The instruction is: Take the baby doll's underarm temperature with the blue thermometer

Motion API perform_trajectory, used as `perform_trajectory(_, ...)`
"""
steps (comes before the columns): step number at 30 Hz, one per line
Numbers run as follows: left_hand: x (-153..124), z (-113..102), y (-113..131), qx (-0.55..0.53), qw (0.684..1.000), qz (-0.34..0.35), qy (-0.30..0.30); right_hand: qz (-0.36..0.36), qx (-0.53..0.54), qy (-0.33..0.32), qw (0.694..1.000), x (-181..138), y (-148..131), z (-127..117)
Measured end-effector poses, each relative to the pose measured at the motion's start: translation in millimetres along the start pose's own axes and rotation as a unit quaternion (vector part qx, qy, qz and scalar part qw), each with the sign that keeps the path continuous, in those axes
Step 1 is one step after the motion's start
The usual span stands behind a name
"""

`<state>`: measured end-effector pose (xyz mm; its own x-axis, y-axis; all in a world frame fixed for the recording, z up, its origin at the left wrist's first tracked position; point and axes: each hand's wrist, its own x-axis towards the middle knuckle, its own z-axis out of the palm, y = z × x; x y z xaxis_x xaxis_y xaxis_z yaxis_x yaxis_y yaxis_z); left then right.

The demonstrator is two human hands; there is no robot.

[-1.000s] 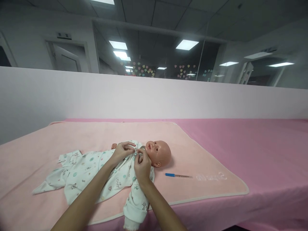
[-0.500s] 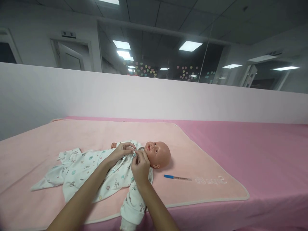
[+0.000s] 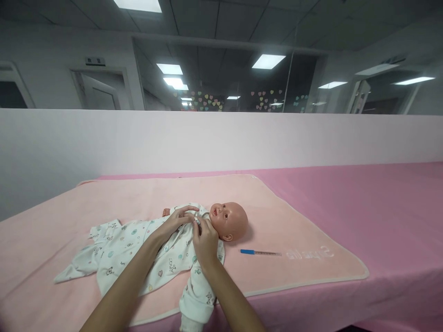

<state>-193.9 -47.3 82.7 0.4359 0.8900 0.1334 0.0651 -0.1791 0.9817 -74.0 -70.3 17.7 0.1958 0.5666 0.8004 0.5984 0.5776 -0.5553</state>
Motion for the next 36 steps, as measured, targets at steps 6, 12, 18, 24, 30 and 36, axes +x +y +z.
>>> perform_trajectory(6,-3,2,8,0.031,0.998,-0.009,-0.047,0.032,0.058,0.004,0.998,1,-1,-3)
perform_trajectory(12,-15,-10,9,0.075,0.986,0.030,-0.143,0.049,0.074,0.041,0.995,3,-2,-2)
perform_trajectory(18,-44,-28,-3,0.068,0.997,0.027,-0.011,0.051,0.051,0.049,0.996,2,0,-2)
perform_trajectory(24,-52,-25,-13,0.187,0.978,0.064,0.070,-0.003,0.006,0.066,0.998,0,0,0)
perform_trajectory(30,-45,-26,-23,0.177,0.970,0.086,0.140,-0.203,-0.101,-0.028,0.973,-1,-14,1)
perform_trajectory(36,-46,-25,-21,0.188,0.965,0.099,0.150,-0.187,-0.098,-0.098,0.972,2,-20,1)
